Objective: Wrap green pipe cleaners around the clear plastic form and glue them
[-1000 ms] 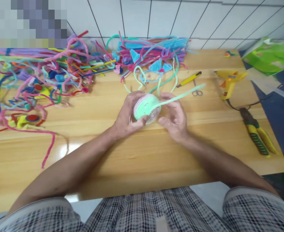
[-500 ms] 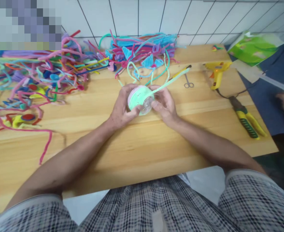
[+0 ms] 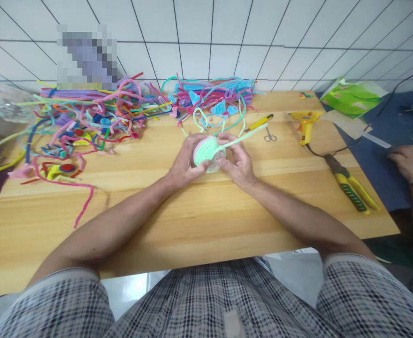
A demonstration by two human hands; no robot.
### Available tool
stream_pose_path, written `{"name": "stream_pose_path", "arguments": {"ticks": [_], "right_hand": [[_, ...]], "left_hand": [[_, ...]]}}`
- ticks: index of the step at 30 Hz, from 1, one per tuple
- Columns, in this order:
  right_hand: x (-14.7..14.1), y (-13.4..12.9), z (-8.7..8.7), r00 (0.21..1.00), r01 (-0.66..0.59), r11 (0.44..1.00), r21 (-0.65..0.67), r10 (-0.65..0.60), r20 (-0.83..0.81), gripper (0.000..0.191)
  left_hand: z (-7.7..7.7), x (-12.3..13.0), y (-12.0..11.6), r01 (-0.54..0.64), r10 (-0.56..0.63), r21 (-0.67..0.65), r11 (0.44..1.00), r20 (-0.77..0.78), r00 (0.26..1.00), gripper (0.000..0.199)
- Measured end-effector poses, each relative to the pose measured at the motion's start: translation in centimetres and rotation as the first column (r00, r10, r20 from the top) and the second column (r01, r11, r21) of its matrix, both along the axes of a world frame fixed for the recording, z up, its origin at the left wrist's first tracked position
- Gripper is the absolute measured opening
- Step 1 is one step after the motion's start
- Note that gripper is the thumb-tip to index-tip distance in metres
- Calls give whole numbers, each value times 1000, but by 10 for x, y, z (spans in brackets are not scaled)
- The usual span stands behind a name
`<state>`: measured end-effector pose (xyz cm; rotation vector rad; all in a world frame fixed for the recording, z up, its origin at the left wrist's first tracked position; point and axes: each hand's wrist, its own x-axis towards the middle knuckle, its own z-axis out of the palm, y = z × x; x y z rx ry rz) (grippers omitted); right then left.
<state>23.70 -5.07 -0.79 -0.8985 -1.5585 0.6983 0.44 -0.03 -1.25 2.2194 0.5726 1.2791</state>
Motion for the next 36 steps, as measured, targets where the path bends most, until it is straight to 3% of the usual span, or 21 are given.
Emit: {"name": "stream_pose_path", "arguments": {"ticks": [11, 18, 26, 36], "right_hand": [[-3, -1, 3, 998, -40, 999, 22, 41, -41, 48], [-7, -4, 14, 999, 36, 999, 33, -35, -36, 30], [-11, -9, 22, 998, 57, 998, -11, -57, -29, 26], [-16, -10, 19, 995, 79, 992, -96, -84, -50, 29]], "left_hand": [[1, 0, -2, -1, 1, -11, 1000, -5, 1000, 70], [3, 3, -7, -19, 19, -15, 1000, 1, 1000, 69], [2, 4, -9, -23, 23, -7, 1000, 21, 1000, 67], [4, 4, -12, 4, -3, -32, 999, 37, 999, 66]]}}
